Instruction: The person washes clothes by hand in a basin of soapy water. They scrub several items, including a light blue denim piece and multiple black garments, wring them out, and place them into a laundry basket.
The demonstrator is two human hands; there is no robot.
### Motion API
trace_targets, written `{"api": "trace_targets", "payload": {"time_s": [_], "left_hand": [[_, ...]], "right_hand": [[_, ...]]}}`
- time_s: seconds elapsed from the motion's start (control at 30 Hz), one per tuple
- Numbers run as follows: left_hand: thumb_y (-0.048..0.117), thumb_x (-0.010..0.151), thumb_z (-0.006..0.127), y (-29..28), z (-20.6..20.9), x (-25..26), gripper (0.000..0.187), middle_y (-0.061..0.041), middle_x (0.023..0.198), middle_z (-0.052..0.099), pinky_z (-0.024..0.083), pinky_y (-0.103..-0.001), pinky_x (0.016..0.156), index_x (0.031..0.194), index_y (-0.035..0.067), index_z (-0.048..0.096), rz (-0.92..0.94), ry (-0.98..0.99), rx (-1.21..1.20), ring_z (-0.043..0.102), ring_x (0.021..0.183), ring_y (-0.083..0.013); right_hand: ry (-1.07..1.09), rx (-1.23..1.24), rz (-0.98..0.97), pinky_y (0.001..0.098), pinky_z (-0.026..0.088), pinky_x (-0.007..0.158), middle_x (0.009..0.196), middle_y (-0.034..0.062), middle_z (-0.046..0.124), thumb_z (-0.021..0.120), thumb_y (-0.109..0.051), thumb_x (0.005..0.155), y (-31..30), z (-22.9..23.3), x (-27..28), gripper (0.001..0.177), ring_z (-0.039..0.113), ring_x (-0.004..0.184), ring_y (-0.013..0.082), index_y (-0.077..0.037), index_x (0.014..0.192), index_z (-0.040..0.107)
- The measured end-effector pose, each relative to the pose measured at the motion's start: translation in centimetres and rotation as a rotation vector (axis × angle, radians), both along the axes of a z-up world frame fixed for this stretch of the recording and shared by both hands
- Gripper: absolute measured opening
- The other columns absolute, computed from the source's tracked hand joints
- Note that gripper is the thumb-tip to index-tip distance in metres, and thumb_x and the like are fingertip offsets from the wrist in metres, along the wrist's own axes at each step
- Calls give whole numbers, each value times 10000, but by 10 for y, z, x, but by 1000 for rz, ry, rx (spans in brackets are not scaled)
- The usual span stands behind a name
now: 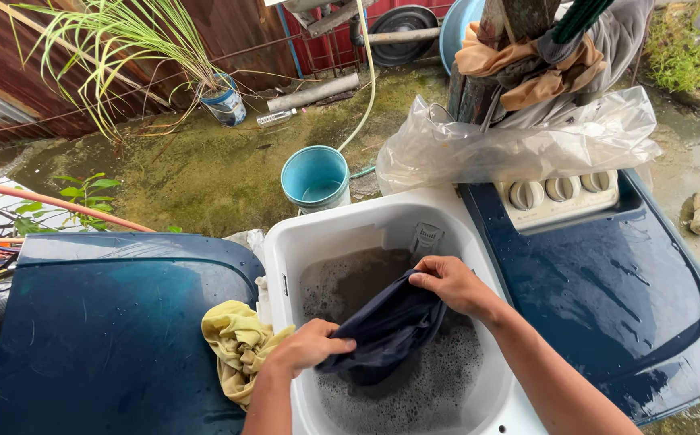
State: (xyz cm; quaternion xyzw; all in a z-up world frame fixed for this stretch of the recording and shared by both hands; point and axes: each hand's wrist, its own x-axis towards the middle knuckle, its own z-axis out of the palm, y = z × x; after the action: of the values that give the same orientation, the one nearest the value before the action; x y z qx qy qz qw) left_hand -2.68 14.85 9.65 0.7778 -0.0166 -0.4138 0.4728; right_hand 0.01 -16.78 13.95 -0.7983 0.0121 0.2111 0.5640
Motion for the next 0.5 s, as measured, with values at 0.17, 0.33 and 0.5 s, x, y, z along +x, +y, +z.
{"api": "trace_targets", "payload": {"time_s": [0.17,0.33,0.5], "left_hand": [[275,928,738,2,-23,-3,350,-54,983,743,498,-293,866,1081,-36,692,373,351,-719,664,899,-128],[373,973,751,-22,-39,-5,654,-85,1120,637,501,-285,908,1368,-81,496,222,215,-184,637,1009,-138],[218,965,736,-31,-42,-8,413,-149,1086,721,581,-355,829,1225,-74,603,165,413,-334,702,923,-216]], "right_hand": [[-66,-89,-49,257,497,715,800,19,698,671,-228,945,3,-15,14,224,589,753,94,-14,984,726],[-139,-82,-136,287,519,722,817,49,721,679,-227,925,-1,-23,30,232,627,759,129,-7,982,730],[-201,-247,-165,330,517,798,861,77,740,685,-265,920,8,-27,32,252,688,831,194,-30,1000,727]]}}
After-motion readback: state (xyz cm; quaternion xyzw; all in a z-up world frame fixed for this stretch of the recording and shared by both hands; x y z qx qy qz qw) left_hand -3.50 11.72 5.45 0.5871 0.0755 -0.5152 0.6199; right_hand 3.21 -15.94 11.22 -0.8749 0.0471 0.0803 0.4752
